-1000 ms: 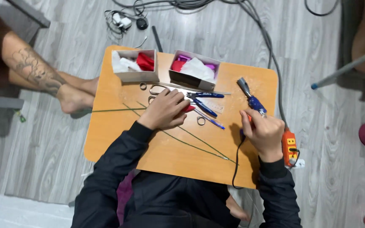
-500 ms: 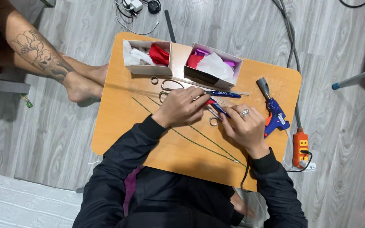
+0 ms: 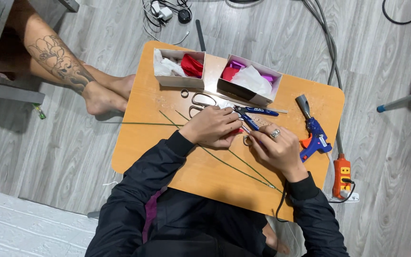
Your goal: Assembling artificial ribbon flowers using wire, glue, and tools.
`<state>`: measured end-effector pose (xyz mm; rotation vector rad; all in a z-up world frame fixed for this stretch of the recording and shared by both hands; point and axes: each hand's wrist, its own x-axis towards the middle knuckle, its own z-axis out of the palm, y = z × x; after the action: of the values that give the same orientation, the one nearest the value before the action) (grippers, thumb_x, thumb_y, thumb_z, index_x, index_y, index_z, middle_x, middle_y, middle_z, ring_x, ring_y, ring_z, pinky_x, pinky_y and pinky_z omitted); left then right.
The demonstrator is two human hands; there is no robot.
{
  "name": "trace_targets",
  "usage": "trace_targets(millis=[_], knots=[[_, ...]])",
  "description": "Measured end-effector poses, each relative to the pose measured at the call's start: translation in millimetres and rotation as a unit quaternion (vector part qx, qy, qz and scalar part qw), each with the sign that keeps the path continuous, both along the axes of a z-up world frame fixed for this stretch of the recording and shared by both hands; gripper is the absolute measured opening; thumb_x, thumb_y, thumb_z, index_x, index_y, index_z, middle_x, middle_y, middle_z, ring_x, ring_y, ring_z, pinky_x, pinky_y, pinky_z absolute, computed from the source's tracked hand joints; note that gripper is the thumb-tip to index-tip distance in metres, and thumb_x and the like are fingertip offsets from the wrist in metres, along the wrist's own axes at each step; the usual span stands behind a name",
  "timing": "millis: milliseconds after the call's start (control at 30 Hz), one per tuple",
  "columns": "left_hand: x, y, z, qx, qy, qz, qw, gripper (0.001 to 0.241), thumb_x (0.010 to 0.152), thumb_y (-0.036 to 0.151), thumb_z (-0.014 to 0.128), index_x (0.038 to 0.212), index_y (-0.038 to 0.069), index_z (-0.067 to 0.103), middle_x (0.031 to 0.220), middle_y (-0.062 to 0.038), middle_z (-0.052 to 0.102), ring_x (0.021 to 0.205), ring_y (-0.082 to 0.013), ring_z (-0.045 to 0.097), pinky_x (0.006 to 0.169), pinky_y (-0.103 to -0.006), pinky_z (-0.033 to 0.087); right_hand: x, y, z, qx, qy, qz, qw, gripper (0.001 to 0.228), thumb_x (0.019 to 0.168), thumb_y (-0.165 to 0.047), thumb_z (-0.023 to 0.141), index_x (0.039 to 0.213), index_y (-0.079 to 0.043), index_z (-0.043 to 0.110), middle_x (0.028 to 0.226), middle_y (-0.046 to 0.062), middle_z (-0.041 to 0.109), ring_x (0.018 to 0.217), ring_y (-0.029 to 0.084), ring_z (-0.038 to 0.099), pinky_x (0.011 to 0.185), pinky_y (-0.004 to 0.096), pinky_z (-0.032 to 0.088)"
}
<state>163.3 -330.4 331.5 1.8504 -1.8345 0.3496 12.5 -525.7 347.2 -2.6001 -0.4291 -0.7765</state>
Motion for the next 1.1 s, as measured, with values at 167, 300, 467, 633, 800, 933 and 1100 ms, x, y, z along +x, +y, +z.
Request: trace_targets(millis=[167,300,467,633,800,933,1100], knots=[[18,12,-22,-0.112,-0.033,0.124,0.985,0.023,0.081,0.023,0.074,0.097,0.008,0.066,0.09,-0.007,0.064,0.082,-0.0242,0.063,0.061,-0.0374,0.051,0,-2,3,-0.002,0.001,0.004,1.0,0.014,0.08,-0.01,0.082,0.092,-0.007,0.076,0.085,0.006,0.068,0.075,0.024,0.067,0.062,0.035,0.05],[40,29,-8,-0.214,-0.046,0.335,0.916,0.026,0.083,0.011,0.073,0.108,0.008,0.07,0.1,-0.008,0.065,0.096,-0.0284,0.063,0.082,-0.0445,0.051,-2,0,13,0.019,-0.003,0.0,1.0,0.012,0.081,-0.008,0.08,0.092,-0.006,0.075,0.086,0.006,0.068,0.074,0.023,0.067,0.063,0.034,0.051],[57,41,6,-0.165,-0.008,0.391,0.906,0.022,0.089,0.012,0.072,0.11,0.005,0.068,0.113,-0.011,0.06,0.116,-0.0335,0.054,0.106,-0.0523,0.039,-3,0,11,0.027,-0.001,-0.008,1.0,0.012,0.08,-0.007,0.081,0.091,-0.006,0.075,0.085,0.005,0.068,0.071,0.023,0.066,0.061,0.034,0.05],[60,35,-10,-0.154,0.014,0.362,0.919,0.026,0.088,0.008,0.066,0.114,0.006,0.07,0.119,-0.011,0.06,0.123,-0.0329,0.053,0.118,-0.0554,0.032,-3,-2,6,0.026,0.002,-0.011,1.0,0.012,0.08,-0.007,0.081,0.091,-0.006,0.075,0.085,0.005,0.069,0.071,0.023,0.066,0.061,0.034,0.05],[61,32,-21,-0.157,0.0,0.325,0.933,0.014,0.087,0.008,0.065,0.1,0.004,0.066,0.124,-0.009,0.063,0.129,-0.0301,0.054,0.121,-0.0623,0.024,-3,-3,3,0.027,0.001,-0.011,1.0,0.012,0.081,-0.008,0.081,0.092,-0.007,0.076,0.085,0.006,0.069,0.072,0.022,0.067,0.062,0.033,0.051],[62,35,-21,-0.155,0.002,0.315,0.936,0.011,0.087,0.01,0.067,0.097,0.004,0.066,0.122,-0.01,0.063,0.128,-0.0315,0.053,0.121,-0.0616,0.025,-3,-3,4,0.026,0.002,-0.013,1.0,0.012,0.081,-0.008,0.081,0.091,-0.006,0.076,0.085,0.006,0.069,0.072,0.022,0.067,0.062,0.033,0.051],[62,38,-17,-0.163,0.014,0.287,0.944,0.025,0.086,0.01,0.067,0.109,0.001,0.071,0.122,-0.01,0.066,0.128,-0.0312,0.054,0.119,-0.0597,0.028,-3,-2,6,0.03,0.0,-0.01,0.999,0.012,0.081,-0.008,0.081,0.091,-0.006,0.076,0.083,0.005,0.069,0.07,0.021,0.067,0.061,0.033,0.05]])
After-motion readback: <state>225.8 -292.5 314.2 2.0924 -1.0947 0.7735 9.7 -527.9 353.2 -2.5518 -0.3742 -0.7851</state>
